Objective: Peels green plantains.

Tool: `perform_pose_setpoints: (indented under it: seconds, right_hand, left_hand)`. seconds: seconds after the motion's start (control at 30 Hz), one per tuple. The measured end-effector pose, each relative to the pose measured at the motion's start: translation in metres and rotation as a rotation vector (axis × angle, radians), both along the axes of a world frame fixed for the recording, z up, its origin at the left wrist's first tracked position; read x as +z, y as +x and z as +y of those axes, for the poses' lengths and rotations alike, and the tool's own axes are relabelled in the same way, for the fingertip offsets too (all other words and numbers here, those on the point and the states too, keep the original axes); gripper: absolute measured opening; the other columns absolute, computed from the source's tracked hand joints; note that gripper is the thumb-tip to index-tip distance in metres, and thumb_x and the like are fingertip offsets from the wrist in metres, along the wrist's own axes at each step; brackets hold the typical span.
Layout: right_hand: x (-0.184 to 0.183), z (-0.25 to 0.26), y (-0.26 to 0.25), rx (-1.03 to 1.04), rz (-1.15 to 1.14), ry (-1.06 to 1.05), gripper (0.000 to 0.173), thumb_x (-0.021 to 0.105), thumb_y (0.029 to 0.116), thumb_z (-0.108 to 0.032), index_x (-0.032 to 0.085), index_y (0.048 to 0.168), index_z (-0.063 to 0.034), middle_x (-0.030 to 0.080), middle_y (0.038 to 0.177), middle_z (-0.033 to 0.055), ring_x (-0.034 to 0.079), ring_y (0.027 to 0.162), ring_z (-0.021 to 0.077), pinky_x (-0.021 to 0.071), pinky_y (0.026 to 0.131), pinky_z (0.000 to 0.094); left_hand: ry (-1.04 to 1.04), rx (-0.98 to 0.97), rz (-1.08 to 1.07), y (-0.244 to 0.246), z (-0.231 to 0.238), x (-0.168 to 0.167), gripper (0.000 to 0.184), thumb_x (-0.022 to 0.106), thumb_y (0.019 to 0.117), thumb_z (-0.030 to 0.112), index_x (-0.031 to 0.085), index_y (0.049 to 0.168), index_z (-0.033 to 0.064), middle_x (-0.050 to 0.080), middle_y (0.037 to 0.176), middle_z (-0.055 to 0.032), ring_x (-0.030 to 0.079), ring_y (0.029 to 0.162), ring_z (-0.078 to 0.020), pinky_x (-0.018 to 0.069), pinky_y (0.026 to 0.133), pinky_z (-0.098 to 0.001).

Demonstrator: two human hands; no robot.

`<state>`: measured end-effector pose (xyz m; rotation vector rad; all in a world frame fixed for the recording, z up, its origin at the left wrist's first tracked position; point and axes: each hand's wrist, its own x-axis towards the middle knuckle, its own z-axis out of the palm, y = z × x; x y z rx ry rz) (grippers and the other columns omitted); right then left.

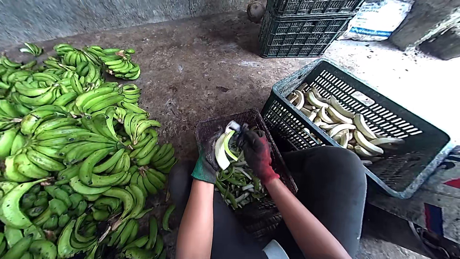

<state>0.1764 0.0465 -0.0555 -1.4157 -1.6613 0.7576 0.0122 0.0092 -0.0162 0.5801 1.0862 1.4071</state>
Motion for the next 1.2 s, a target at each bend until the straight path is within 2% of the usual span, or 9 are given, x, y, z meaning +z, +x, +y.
perform_pose_setpoints:
  seconds: [0.13, 0.3, 0.33, 0.43, 0.57, 0.63, 0.7, 0.77, 1.2]
  right_hand:
    - [0.012, 0.005, 0.022, 0.008, 0.292, -0.194, 0.042, 0.057, 0.1027, -0.025, 0.059, 0.141, -0.0066, 0.064, 0.131, 0.0097, 0.063, 0.111, 0.0117, 0.0536, 0.095, 0.0323]
    - [0.006, -0.018, 0.031, 0.081, 0.433, -0.458, 0.029, 0.053, 0.1031, -0.016, 0.059, 0.127, -0.0020, 0.063, 0.082, 0.0010, 0.059, 0.066, 0.0056, 0.0529, 0.061, 0.0240]
    - [0.003, -0.019, 0.033, 0.070, 0.408, -0.461, 0.024, 0.053, 0.1024, -0.016, 0.061, 0.121, -0.0025, 0.063, 0.081, 0.0001, 0.061, 0.068, 0.0050, 0.0544, 0.064, 0.0246]
    - [0.005, -0.014, 0.052, -0.015, 0.369, -0.447, 0.034, 0.052, 0.1058, -0.028, 0.060, 0.131, -0.0077, 0.066, 0.092, 0.0023, 0.062, 0.075, 0.0083, 0.0561, 0.069, 0.0307]
    - [0.012, -0.010, 0.058, -0.128, 0.502, -0.462, 0.037, 0.047, 0.1087, -0.034, 0.057, 0.135, -0.0102, 0.066, 0.091, 0.0046, 0.063, 0.072, 0.0127, 0.0571, 0.066, 0.0346]
    - [0.015, -0.012, 0.050, -0.074, 0.538, -0.487, 0.035, 0.050, 0.1074, -0.032, 0.061, 0.124, -0.0034, 0.065, 0.080, 0.0064, 0.062, 0.065, 0.0156, 0.0563, 0.061, 0.0347]
    - [0.019, -0.016, 0.044, 0.001, 0.580, -0.546, 0.033, 0.051, 0.1062, -0.021, 0.058, 0.128, 0.0025, 0.066, 0.088, 0.0081, 0.065, 0.071, 0.0144, 0.0579, 0.064, 0.0323]
    - [0.020, -0.017, 0.041, 0.061, 0.602, -0.596, 0.038, 0.047, 0.1080, -0.023, 0.053, 0.137, 0.0025, 0.065, 0.099, 0.0089, 0.064, 0.078, 0.0132, 0.0573, 0.069, 0.0312]
    - [0.006, -0.016, 0.044, -0.016, 0.823, -0.704, 0.044, 0.031, 0.1118, -0.034, 0.046, 0.138, -0.0015, 0.054, 0.085, 0.0052, 0.055, 0.067, 0.0146, 0.0531, 0.066, 0.0347]
  left_hand:
    - [-0.048, 0.120, -0.084, -0.005, 0.008, 0.019, 0.034, 0.037, 0.1101, 0.022, 0.063, 0.108, 0.0014, 0.063, 0.074, -0.0063, 0.060, 0.057, -0.0102, 0.0529, 0.051, -0.0226]
    - [0.331, 0.265, 0.386, 0.059, 0.009, 0.059, 0.037, 0.053, 0.1031, 0.017, 0.055, 0.140, 0.0144, 0.063, 0.128, -0.0042, 0.062, 0.103, -0.0107, 0.0550, 0.079, -0.0302]
    - [0.430, 0.219, 0.410, 0.074, 0.024, 0.073, 0.031, 0.058, 0.0990, 0.014, 0.061, 0.129, 0.0085, 0.066, 0.118, -0.0071, 0.064, 0.096, -0.0096, 0.0559, 0.075, -0.0263]
    - [0.435, -0.027, 0.786, 0.078, 0.080, 0.094, 0.052, 0.061, 0.0997, 0.014, 0.046, 0.147, -0.0024, 0.059, 0.137, -0.0196, 0.061, 0.120, -0.0201, 0.0506, 0.103, -0.0349]
    - [-0.032, -0.414, 1.440, 0.040, 0.117, -0.006, 0.069, 0.056, 0.1020, 0.045, 0.031, 0.160, 0.0180, 0.048, 0.154, -0.0136, 0.054, 0.133, -0.0332, 0.0460, 0.107, -0.0584]
    - [0.166, -0.114, 1.749, 0.025, 0.087, -0.138, 0.067, 0.053, 0.0960, 0.061, 0.061, 0.137, 0.0093, 0.069, 0.120, -0.0193, 0.070, 0.098, -0.0367, 0.0583, 0.078, -0.0592]
    - [-0.452, -0.654, 1.526, 0.023, 0.062, -0.130, 0.075, 0.063, 0.0972, 0.045, 0.040, 0.153, 0.0008, 0.048, 0.147, -0.0287, 0.049, 0.134, -0.0458, 0.0402, 0.110, -0.0622]
    - [-0.716, -0.783, 1.525, 0.027, 0.050, -0.140, 0.076, 0.066, 0.0963, 0.035, 0.034, 0.156, 0.0008, 0.041, 0.154, -0.0274, 0.042, 0.141, -0.0441, 0.0363, 0.114, -0.0605]
    - [-0.470, -0.722, 1.801, 0.030, 0.056, -0.139, 0.061, 0.058, 0.1002, 0.045, 0.057, 0.139, -0.0019, 0.060, 0.133, -0.0293, 0.055, 0.127, -0.0463, 0.0426, 0.106, -0.0631]
